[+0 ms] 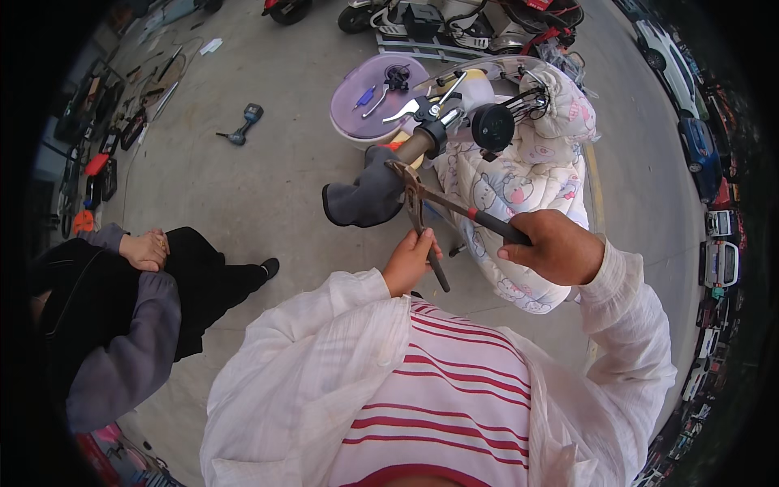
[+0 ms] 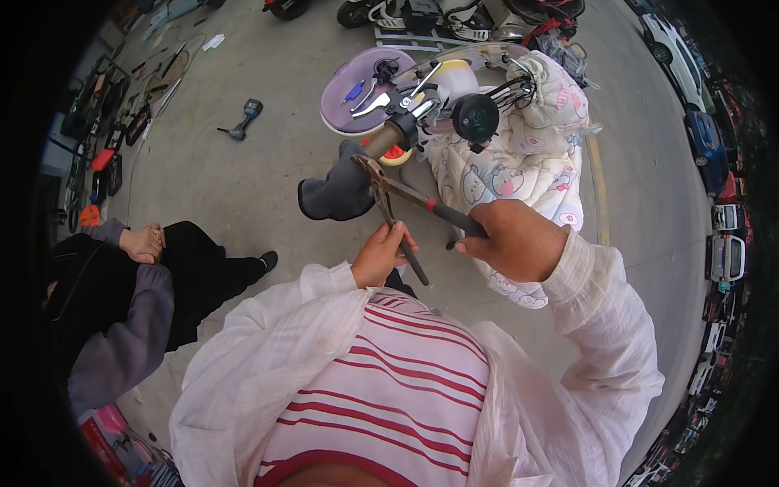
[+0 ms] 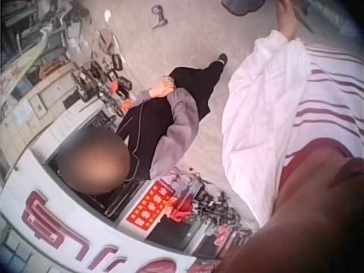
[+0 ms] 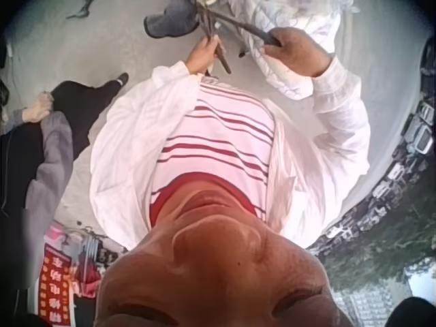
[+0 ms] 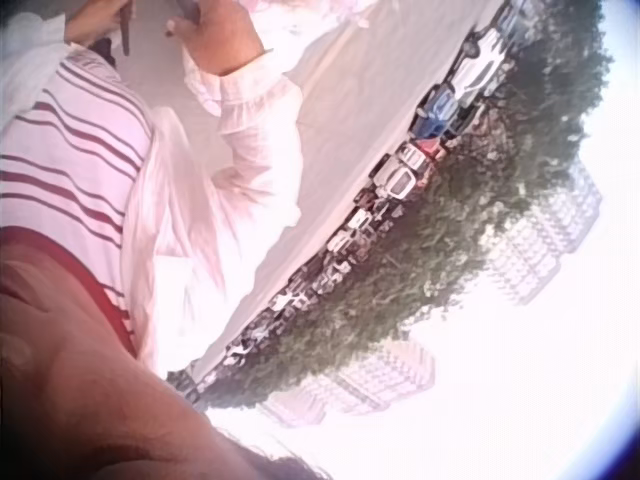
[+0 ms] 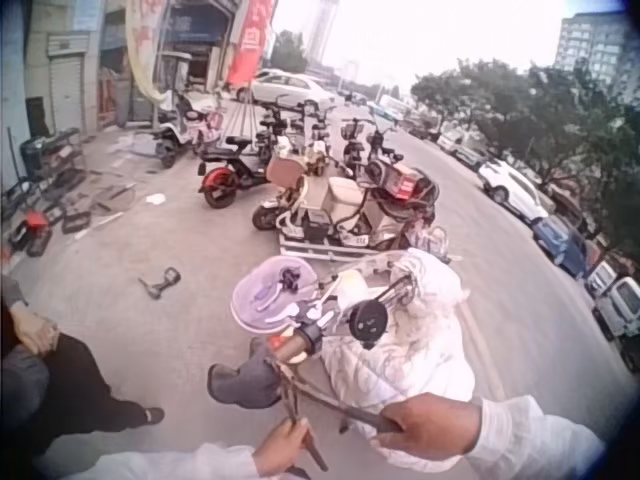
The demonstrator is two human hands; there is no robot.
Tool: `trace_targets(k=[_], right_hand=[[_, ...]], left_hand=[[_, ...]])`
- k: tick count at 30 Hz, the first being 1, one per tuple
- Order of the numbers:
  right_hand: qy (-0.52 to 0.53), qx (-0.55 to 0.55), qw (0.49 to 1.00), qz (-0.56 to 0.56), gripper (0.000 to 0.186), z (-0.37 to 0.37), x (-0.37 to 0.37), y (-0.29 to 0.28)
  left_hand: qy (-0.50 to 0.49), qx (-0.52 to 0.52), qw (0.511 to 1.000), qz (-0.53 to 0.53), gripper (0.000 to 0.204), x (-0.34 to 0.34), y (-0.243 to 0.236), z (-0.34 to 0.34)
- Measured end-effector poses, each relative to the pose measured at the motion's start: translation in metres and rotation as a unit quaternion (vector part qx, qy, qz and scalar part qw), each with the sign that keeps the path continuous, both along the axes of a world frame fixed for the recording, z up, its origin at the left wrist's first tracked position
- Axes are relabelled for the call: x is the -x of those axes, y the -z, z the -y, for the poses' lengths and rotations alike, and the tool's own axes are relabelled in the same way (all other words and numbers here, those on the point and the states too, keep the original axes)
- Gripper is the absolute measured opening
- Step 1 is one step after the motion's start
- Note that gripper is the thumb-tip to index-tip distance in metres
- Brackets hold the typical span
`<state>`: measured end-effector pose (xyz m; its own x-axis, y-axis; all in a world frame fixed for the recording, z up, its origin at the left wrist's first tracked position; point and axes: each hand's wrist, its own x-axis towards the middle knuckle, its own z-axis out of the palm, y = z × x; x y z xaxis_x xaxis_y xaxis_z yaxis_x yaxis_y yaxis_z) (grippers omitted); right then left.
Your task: The person uses pliers to adjust a component on the scooter's handlebar, then retrieves a lubricant can and sprays the handlebar mechanism. They repeatedly test the handlebar grip and lever movement after applying the lubricant.
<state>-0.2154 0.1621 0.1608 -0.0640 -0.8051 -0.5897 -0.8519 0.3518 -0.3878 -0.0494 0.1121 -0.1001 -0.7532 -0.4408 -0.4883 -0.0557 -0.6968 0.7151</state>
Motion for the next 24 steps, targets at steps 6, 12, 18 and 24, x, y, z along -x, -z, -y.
trace_targets(k=[6, 12, 18, 24], right_hand=[[0.025, 0.083, 0.996, 0.013, 0.026, -0.015, -0.017, 0.027], [0.039, 0.065, 0.997, 0.023, 0.026, -0.020, -0.019, 0.029], [-0.026, 0.010, 1.000, -0.009, 0.028, 0.001, -0.007, 0.008], [0.033, 0.054, 0.998, 0.009, 0.026, -0.016, -0.026, 0.027]], left_hand=[[0.002, -0.062, 0.998, -0.032, 0.032, -0.004, -0.037, 0.003], [-0.007, -0.025, 1.000, -0.008, 0.032, -0.005, -0.029, 0.001], [-0.007, 0.007, 1.000, 0.015, 0.031, -0.007, -0.028, 0.005], [0.029, -0.070, 0.997, -0.031, 0.034, -0.010, -0.049, 0.012]])
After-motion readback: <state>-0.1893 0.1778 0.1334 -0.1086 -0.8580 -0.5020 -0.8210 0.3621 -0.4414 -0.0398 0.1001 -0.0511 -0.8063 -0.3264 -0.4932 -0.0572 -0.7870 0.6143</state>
